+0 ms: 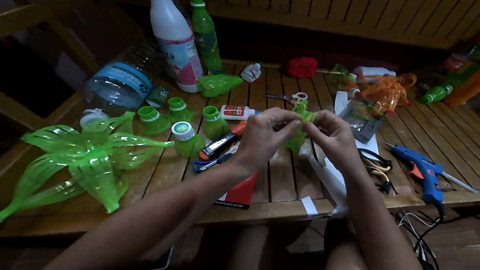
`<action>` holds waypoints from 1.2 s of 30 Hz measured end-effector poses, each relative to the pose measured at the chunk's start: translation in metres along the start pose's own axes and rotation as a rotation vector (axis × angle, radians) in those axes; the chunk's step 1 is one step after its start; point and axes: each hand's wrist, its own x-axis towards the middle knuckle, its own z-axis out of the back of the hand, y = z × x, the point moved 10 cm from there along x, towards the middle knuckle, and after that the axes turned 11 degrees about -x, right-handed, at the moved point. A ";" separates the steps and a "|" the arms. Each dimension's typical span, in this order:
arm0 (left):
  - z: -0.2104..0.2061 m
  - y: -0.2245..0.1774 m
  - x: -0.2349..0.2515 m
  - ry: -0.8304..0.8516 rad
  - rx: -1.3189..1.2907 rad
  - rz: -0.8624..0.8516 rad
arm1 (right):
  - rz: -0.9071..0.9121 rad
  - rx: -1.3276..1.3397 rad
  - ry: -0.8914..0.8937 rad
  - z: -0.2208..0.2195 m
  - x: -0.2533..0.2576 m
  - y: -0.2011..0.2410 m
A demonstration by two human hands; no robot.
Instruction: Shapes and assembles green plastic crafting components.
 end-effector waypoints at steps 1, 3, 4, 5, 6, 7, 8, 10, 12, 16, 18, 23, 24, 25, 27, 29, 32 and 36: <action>0.000 -0.001 0.000 -0.001 0.009 -0.018 | 0.002 -0.004 -0.001 0.000 0.000 0.000; 0.000 -0.003 0.000 -0.003 0.022 -0.036 | 0.007 -0.008 -0.003 0.000 0.000 0.001; 0.000 -0.003 -0.001 -0.002 0.027 -0.045 | 0.008 -0.013 -0.004 0.000 0.000 0.001; 0.000 -0.003 -0.001 -0.002 0.031 -0.055 | 0.010 -0.014 -0.007 0.000 0.000 0.001; 0.000 -0.004 -0.001 -0.002 0.030 -0.059 | 0.012 -0.018 -0.009 0.000 0.000 0.001; 0.000 -0.004 -0.001 -0.005 0.021 -0.055 | 0.016 -0.021 -0.011 0.001 0.000 0.001; -0.001 -0.004 -0.001 -0.008 0.005 -0.045 | 0.024 -0.025 -0.015 0.001 0.000 0.001; -0.001 -0.003 -0.001 -0.012 -0.031 -0.024 | 0.035 -0.038 -0.015 0.001 -0.001 0.002; -0.001 -0.002 -0.001 -0.017 -0.039 -0.017 | 0.035 -0.043 -0.017 0.001 -0.001 0.002; 0.000 -0.001 -0.001 -0.025 -0.036 -0.024 | 0.037 -0.038 -0.018 0.000 0.000 0.002; 0.000 -0.003 -0.002 -0.016 -0.022 -0.017 | 0.032 -0.037 -0.015 -0.001 0.000 0.001; -0.001 -0.005 -0.003 -0.018 0.015 -0.030 | 0.036 -0.045 -0.018 -0.001 0.000 0.002; -0.001 -0.005 -0.003 -0.021 0.025 -0.035 | 0.039 -0.051 -0.019 -0.001 0.000 0.003; -0.001 -0.006 -0.003 -0.022 0.037 -0.039 | 0.044 -0.056 -0.022 -0.001 0.000 0.003; -0.001 -0.006 -0.003 -0.021 0.053 -0.035 | 0.049 -0.061 -0.021 -0.001 -0.001 0.003; -0.001 -0.006 -0.004 -0.023 0.057 -0.033 | 0.047 -0.064 -0.024 -0.002 -0.001 0.003; 0.000 -0.003 -0.003 -0.028 0.034 0.002 | 0.043 -0.069 -0.023 -0.002 -0.001 0.003; 0.001 0.001 -0.002 -0.031 -0.026 0.048 | 0.052 -0.072 -0.030 -0.001 -0.001 0.003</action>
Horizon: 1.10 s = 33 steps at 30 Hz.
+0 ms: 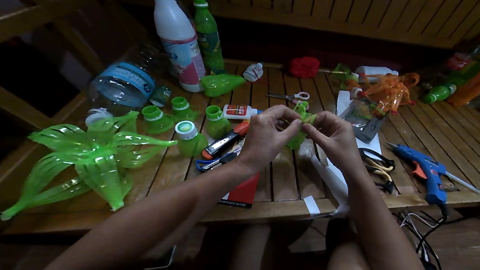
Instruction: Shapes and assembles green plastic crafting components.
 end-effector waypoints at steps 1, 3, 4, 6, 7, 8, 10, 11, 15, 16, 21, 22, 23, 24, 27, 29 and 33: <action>0.000 0.001 0.000 -0.001 -0.003 0.012 | -0.004 0.000 0.003 0.000 0.000 0.000; 0.001 0.002 0.000 -0.002 -0.011 0.026 | -0.006 -0.004 0.012 -0.001 0.000 0.000; 0.002 0.004 0.001 -0.003 -0.019 0.028 | -0.006 -0.005 0.014 -0.001 0.000 0.000; 0.002 0.006 0.003 -0.008 -0.034 0.026 | -0.003 0.003 0.015 0.000 0.000 0.000; 0.003 0.007 0.003 -0.010 -0.036 0.024 | -0.005 0.009 0.018 0.000 0.000 0.000; 0.003 0.007 0.004 -0.011 -0.038 0.023 | -0.007 0.018 0.020 -0.001 0.000 0.000; 0.003 0.007 0.004 -0.013 -0.043 0.016 | -0.003 0.033 0.023 0.000 0.000 0.000; 0.002 0.007 0.004 -0.012 -0.045 0.016 | 0.002 0.042 0.025 0.000 0.000 0.000; 0.003 0.006 0.004 -0.016 -0.063 0.022 | 0.006 0.039 0.034 0.001 -0.001 0.001; 0.003 0.006 0.004 -0.017 -0.066 0.020 | 0.001 0.036 0.031 0.001 -0.001 0.001; 0.003 0.005 0.003 -0.016 -0.066 0.015 | -0.006 0.057 0.021 0.001 -0.001 0.000; 0.003 0.005 0.003 -0.014 -0.066 0.008 | -0.006 0.056 0.018 0.001 -0.001 0.000; 0.003 0.005 0.003 -0.015 -0.065 0.000 | -0.008 0.054 0.012 0.002 -0.001 -0.001; 0.004 0.004 0.003 -0.018 -0.065 -0.006 | -0.013 0.054 0.006 0.002 -0.001 -0.001; 0.004 0.002 0.003 -0.026 -0.069 -0.020 | -0.014 0.053 -0.008 0.002 -0.001 -0.001; 0.003 0.000 0.002 -0.023 -0.040 -0.033 | -0.010 0.049 -0.020 0.003 -0.001 0.000; 0.001 -0.007 0.000 -0.022 0.054 -0.071 | 0.011 0.034 -0.030 0.003 -0.001 0.002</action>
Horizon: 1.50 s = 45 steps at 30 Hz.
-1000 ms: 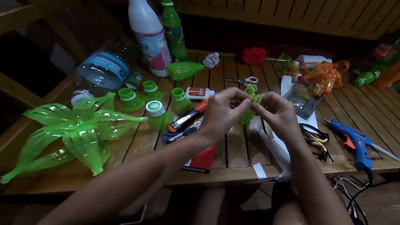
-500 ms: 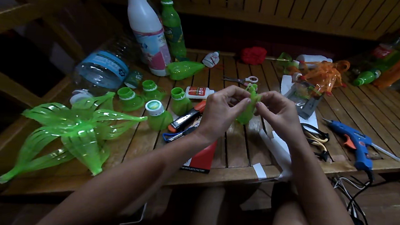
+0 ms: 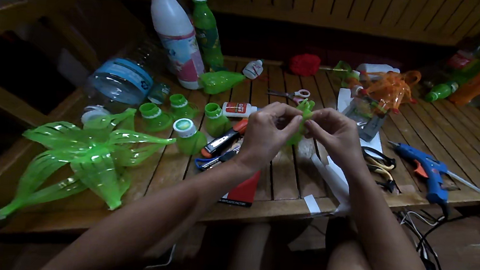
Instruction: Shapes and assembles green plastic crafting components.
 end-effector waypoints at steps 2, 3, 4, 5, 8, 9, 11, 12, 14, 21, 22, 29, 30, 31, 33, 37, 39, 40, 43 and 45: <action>0.000 0.001 0.000 -0.005 -0.001 0.006 | 0.008 -0.010 0.003 -0.001 0.000 0.000; 0.000 0.002 0.001 -0.005 -0.008 0.019 | 0.009 -0.014 0.008 -0.001 0.000 0.001; 0.000 0.004 0.001 -0.006 -0.017 0.032 | 0.004 -0.017 0.012 -0.001 0.000 0.001; 0.001 0.007 0.002 -0.005 -0.029 0.046 | -0.002 -0.014 0.014 -0.001 0.000 0.001; 0.002 0.011 0.003 -0.003 -0.064 0.062 | -0.018 0.065 0.006 0.000 0.002 -0.003; 0.002 0.011 0.003 -0.002 -0.063 0.065 | -0.021 0.093 0.004 0.000 0.003 -0.004; 0.002 0.011 0.003 -0.005 -0.069 0.066 | -0.021 0.112 0.005 0.000 0.004 -0.003; 0.002 0.011 0.003 -0.007 -0.071 0.061 | -0.022 0.114 0.006 0.000 0.003 -0.003; 0.002 0.009 0.003 -0.006 -0.065 0.044 | -0.034 0.111 0.002 0.001 0.002 -0.002; 0.002 0.006 0.003 0.005 -0.087 0.019 | -0.051 0.075 -0.016 0.005 0.004 -0.005; 0.001 0.006 0.003 0.007 -0.094 0.019 | -0.052 0.075 -0.016 0.005 0.004 -0.005; -0.001 0.009 0.003 0.029 -0.135 0.051 | -0.033 0.120 -0.018 0.004 0.004 -0.005; -0.002 0.011 0.003 0.042 -0.155 0.070 | -0.034 0.129 -0.014 0.003 0.004 -0.005; -0.003 0.013 0.004 0.052 -0.167 0.089 | -0.037 0.134 -0.011 0.003 0.004 -0.006; -0.004 0.014 0.004 0.061 -0.175 0.128 | -0.051 0.135 -0.008 0.003 0.004 -0.006; -0.005 0.017 0.004 0.079 -0.181 0.195 | -0.065 0.139 0.008 0.002 0.004 -0.006; -0.006 0.018 0.004 0.095 -0.197 0.231 | -0.076 0.131 0.031 0.001 0.004 -0.007; -0.006 0.019 0.004 0.103 -0.208 0.253 | -0.078 0.119 0.048 0.000 0.003 -0.007; -0.006 0.024 0.005 0.120 -0.259 0.293 | -0.080 0.088 0.081 -0.002 0.003 -0.006; -0.005 0.025 0.005 0.116 -0.278 0.295 | -0.084 0.071 0.084 -0.002 0.003 -0.007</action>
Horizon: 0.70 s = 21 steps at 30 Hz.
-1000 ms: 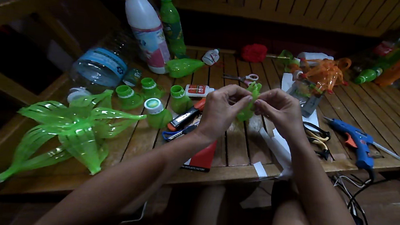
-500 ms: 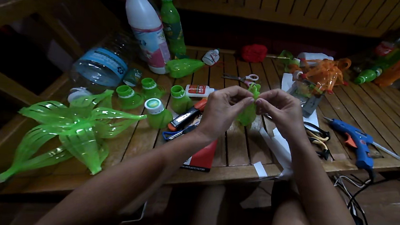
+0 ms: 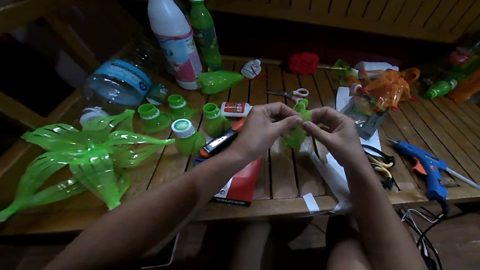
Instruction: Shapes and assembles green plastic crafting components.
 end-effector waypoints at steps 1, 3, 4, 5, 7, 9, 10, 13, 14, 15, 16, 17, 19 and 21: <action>0.000 0.000 0.000 -0.002 0.002 0.003 | -0.005 -0.004 0.000 0.000 0.000 -0.001; 0.000 0.000 0.001 -0.001 0.008 0.006 | -0.008 -0.019 -0.003 0.000 0.000 -0.002; -0.001 0.000 0.001 0.002 0.011 0.004 | -0.011 -0.030 -0.001 0.000 0.000 -0.002; -0.002 0.000 0.001 0.006 0.020 0.001 | -0.012 -0.042 -0.003 0.001 0.000 -0.002; -0.003 -0.001 0.001 0.007 0.040 -0.019 | -0.016 -0.063 -0.008 0.002 0.000 -0.002; -0.004 -0.003 -0.001 0.003 0.092 -0.037 | -0.013 -0.068 -0.017 0.004 0.000 -0.002; -0.005 -0.005 -0.002 0.001 0.133 -0.048 | -0.010 -0.063 -0.021 0.004 0.000 -0.002; -0.009 -0.011 -0.007 0.022 0.227 -0.080 | -0.008 -0.075 -0.045 0.005 0.001 0.000; -0.010 -0.011 -0.007 0.030 0.240 -0.096 | -0.002 -0.096 -0.050 0.005 0.001 0.000; -0.011 -0.011 -0.008 0.034 0.256 -0.115 | 0.009 -0.112 -0.050 0.005 0.002 0.000; -0.011 -0.010 -0.008 0.032 0.270 -0.129 | 0.016 -0.120 -0.047 0.004 0.002 -0.001; -0.010 -0.010 -0.008 0.026 0.287 -0.140 | 0.017 -0.122 -0.047 0.004 0.003 -0.002; -0.009 -0.011 -0.009 0.008 0.322 -0.166 | 0.014 -0.105 -0.052 0.004 0.005 -0.005; -0.011 -0.014 -0.012 -0.005 0.341 -0.205 | -0.003 -0.095 -0.041 0.005 0.008 -0.005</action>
